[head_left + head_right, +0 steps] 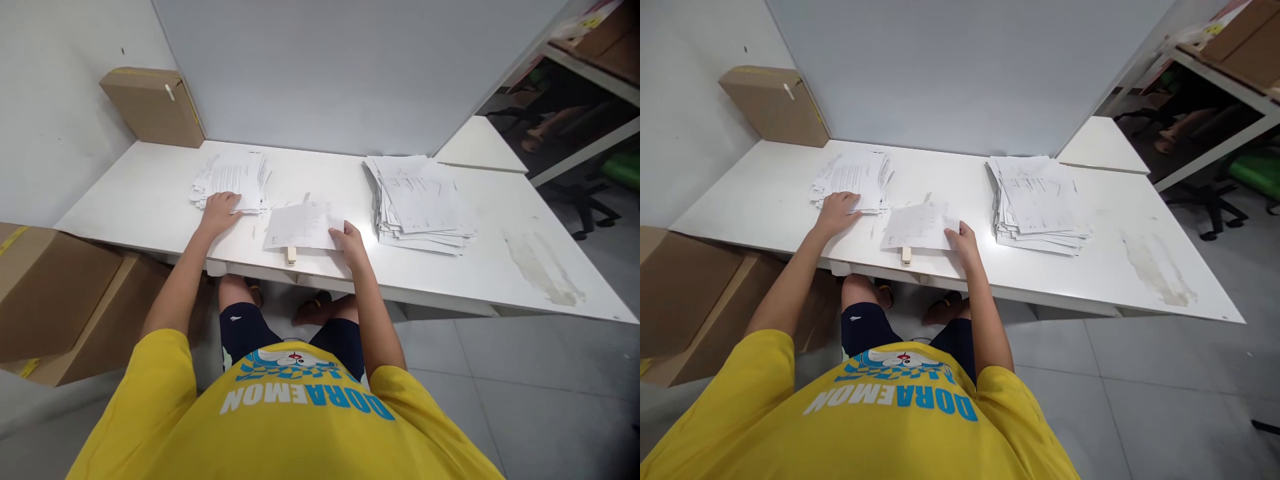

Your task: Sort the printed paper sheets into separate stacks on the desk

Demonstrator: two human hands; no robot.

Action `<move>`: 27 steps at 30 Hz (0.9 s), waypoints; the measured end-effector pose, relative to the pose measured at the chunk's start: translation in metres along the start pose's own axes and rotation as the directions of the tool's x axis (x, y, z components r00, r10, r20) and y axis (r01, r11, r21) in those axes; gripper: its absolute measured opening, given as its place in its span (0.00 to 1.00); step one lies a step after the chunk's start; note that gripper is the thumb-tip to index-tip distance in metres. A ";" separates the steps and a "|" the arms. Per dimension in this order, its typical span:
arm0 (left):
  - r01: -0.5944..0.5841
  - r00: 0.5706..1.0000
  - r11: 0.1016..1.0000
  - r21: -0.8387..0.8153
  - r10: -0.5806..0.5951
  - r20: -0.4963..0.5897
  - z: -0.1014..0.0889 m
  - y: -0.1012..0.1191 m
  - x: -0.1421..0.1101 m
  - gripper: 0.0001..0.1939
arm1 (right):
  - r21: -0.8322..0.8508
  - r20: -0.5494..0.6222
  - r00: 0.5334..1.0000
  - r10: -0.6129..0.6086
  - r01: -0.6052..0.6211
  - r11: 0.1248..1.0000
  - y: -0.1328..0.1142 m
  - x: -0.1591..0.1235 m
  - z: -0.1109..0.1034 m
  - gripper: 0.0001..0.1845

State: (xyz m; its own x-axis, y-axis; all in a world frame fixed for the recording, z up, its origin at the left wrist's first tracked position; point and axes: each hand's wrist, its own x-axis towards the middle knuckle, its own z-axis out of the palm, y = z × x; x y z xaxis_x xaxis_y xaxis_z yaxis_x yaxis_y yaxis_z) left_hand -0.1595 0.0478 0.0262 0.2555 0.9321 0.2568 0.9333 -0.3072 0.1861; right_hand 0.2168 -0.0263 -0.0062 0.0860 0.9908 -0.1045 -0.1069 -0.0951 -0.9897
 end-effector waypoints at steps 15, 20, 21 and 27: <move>-0.029 0.995 0.999 -0.033 0.026 -0.095 0.001 0.014 -0.013 0.21 | 0.059 -0.008 1.000 0.019 -0.018 0.998 0.004 -0.001 0.000 0.19; -0.014 0.994 0.998 -0.064 0.007 -0.110 0.008 0.008 -0.023 0.25 | 0.046 -0.011 1.000 0.010 -0.009 0.999 0.006 -0.002 -0.001 0.19; -0.024 0.993 0.998 -0.062 0.016 -0.115 0.008 0.007 -0.025 0.23 | 0.040 -0.011 1.000 0.007 -0.006 0.999 0.006 -0.002 -0.001 0.19; -0.024 0.970 0.991 -0.134 -0.010 -0.243 0.002 0.017 -0.039 0.20 | 0.049 -0.002 1.000 -0.016 0.017 0.999 0.008 -0.004 -0.002 0.19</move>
State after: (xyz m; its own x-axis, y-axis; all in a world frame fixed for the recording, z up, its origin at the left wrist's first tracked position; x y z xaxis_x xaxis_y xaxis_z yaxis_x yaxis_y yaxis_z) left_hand -0.1535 0.0069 0.0179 0.1774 0.8605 0.4776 0.8847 -0.3520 0.3055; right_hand 0.2171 -0.0315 -0.0133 0.0896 0.9920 -0.0884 -0.1537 -0.0739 -0.9853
